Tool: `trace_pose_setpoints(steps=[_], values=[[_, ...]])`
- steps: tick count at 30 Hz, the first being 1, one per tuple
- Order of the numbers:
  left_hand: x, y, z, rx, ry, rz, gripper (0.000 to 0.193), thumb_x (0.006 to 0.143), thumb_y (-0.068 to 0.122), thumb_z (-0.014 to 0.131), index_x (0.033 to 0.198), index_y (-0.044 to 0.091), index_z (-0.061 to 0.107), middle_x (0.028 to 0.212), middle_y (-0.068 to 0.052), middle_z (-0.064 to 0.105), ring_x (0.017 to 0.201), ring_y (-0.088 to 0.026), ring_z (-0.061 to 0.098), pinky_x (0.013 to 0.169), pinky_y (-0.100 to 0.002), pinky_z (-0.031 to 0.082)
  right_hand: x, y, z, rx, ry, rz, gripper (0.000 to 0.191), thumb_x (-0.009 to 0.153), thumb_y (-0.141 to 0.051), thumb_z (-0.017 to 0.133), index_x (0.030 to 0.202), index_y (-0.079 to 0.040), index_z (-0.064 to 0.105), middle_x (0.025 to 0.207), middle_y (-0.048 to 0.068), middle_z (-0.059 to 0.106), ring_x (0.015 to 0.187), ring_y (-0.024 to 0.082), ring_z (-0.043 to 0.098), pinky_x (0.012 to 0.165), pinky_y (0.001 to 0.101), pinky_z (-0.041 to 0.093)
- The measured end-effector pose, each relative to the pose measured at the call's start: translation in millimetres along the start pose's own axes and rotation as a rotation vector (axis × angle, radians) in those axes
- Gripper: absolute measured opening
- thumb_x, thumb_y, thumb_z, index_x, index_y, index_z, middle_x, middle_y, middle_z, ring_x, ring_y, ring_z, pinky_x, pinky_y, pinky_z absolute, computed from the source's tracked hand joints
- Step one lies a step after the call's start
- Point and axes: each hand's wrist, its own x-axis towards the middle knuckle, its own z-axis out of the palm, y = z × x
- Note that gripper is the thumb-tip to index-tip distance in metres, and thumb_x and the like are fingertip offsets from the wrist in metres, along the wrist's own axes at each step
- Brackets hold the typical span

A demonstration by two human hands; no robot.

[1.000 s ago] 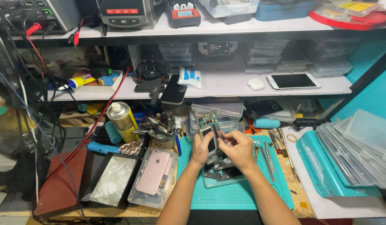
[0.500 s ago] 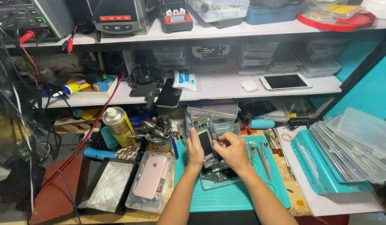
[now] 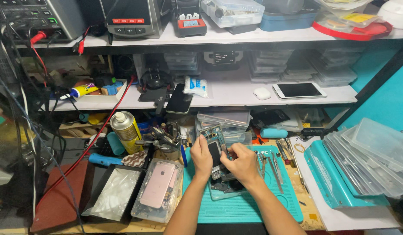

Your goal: The person disassembles a smartphone at a repair workbench. They hold the phone, use a screwdriver and a pry tool to remove the back cover and internal components, set parts into a plastic tray, and handle the exposed midframe and battery area while working through the device.

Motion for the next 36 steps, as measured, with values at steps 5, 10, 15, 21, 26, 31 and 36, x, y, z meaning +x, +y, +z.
trace_pose_setpoints(steps=[5,10,15,21,26,31,36], values=[[-1,0,0,-0.117,-0.008,-0.048,0.044,0.109,0.029,0.041,0.083,-0.002,0.059,0.068,-0.009,0.054,0.063,-0.017,0.048,0.059,-0.038,0.04,0,-1,-1,-0.009,0.003,0.0,0.022,0.072,-0.015,0.082,0.074,-0.002,0.065,0.068,0.009,0.063,0.054,0.021,0.062,0.052,0.0342,0.05],[1,-1,0,-0.239,-0.026,0.039,0.041,0.107,0.03,0.037,0.095,0.0,0.063,0.086,-0.008,0.067,0.078,-0.017,0.061,0.073,-0.034,0.048,0,-2,-4,-0.015,-0.004,0.001,0.023,0.073,-0.016,0.082,0.074,-0.002,0.064,0.068,0.009,0.063,0.055,0.021,0.062,0.052,0.0347,0.05],[-1,-2,0,-0.215,-0.049,-0.037,0.036,0.109,0.025,0.047,0.085,-0.001,0.057,0.071,-0.008,0.053,0.066,-0.015,0.046,0.061,-0.033,0.039,0,-5,-5,-0.034,0.006,-0.032,0.025,0.073,-0.016,0.083,0.073,-0.001,0.063,0.068,0.01,0.063,0.054,0.022,0.062,0.051,0.0351,0.05],[-1,4,1,-0.24,-0.059,-0.04,0.028,0.106,0.021,0.054,0.089,0.001,0.064,0.075,-0.003,0.062,0.069,-0.007,0.051,0.061,-0.028,0.045,0,-8,-5,-0.061,0.019,-0.074,0.024,0.073,-0.016,0.082,0.072,-0.002,0.063,0.069,0.01,0.063,0.054,0.023,0.062,0.051,0.0357,0.049],[-1,12,-1,-0.287,-0.207,-0.042,0.014,0.094,0.013,0.069,0.1,0.001,0.067,0.086,-0.002,0.071,0.076,-0.008,0.063,0.067,-0.027,0.052,1,-5,-4,-0.082,0.031,-0.055,0.022,0.073,-0.017,0.082,0.073,-0.002,0.065,0.07,0.009,0.064,0.055,0.024,0.062,0.052,0.037,0.05],[-1,12,1,-0.222,-0.235,-0.01,0.015,0.094,0.012,0.07,0.103,0.001,0.066,0.088,-0.002,0.074,0.079,-0.007,0.065,0.069,-0.027,0.054,3,-1,-5,-0.096,0.039,-0.028,0.02,0.074,-0.018,0.081,0.075,-0.003,0.068,0.072,0.008,0.065,0.057,0.024,0.064,0.053,0.0367,0.051],[0,9,2,-0.182,-0.234,-0.046,0.015,0.099,0.016,0.066,0.105,0.002,0.067,0.085,-0.003,0.072,0.075,-0.007,0.062,0.065,-0.027,0.052,3,-1,-6,-0.11,0.031,0.002,0.018,0.075,-0.018,0.081,0.076,-0.005,0.07,0.074,0.008,0.065,0.057,0.023,0.065,0.053,0.0366,0.051]])
